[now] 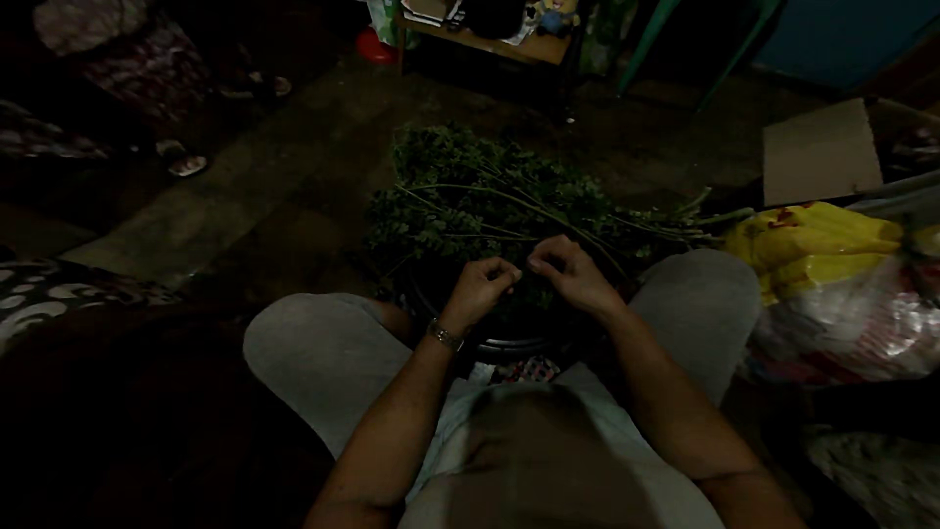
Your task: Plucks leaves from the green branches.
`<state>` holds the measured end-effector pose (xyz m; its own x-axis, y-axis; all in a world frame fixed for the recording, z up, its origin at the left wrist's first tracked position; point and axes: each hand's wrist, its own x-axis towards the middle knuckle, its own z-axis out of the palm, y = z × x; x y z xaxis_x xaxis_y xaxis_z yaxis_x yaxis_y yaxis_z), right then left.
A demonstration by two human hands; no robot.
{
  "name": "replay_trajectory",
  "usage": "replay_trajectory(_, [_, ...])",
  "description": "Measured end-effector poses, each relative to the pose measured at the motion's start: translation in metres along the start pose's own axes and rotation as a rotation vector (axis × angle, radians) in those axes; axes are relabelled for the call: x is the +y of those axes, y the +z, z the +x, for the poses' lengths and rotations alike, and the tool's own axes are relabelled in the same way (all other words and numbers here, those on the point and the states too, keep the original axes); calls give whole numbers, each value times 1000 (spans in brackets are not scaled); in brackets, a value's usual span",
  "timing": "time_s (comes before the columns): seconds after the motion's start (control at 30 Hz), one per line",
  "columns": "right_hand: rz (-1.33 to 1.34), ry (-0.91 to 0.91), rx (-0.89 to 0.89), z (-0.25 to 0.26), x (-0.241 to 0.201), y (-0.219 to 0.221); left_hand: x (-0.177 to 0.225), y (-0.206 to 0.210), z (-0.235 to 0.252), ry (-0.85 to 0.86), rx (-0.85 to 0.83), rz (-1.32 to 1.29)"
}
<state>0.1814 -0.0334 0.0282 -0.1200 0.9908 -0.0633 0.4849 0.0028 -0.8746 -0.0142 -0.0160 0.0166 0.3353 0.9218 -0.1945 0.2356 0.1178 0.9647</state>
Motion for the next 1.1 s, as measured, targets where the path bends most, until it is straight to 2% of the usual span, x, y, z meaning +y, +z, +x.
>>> replay_trajectory(0.1, [-3,-28,-24,-1,-2,6,1,1,-1,4,-7,14])
replay_trajectory(0.2, [-7,33,-28,-1,-6,10,1,1,0,-4,-21,27])
replay_trajectory(0.3, [-17,91,85,1,-4,5,0,1,-1,14,-15,27])
replay_trajectory(0.4, [-39,47,228,1,3,-6,-2,-1,0,32,22,18])
replay_trajectory(0.57, [12,84,169,-1,1,-24,-1,-3,0,30,47,-9])
replay_trajectory(0.8, [-16,21,-42,-2,-2,-23,-5,-5,1,51,53,-23])
replay_trajectory(1.0, [-22,1,92,1,1,-9,-4,-4,0,52,32,-32])
replay_trajectory(1.1, [-122,27,156,2,3,-12,-4,-5,1,42,43,-18])
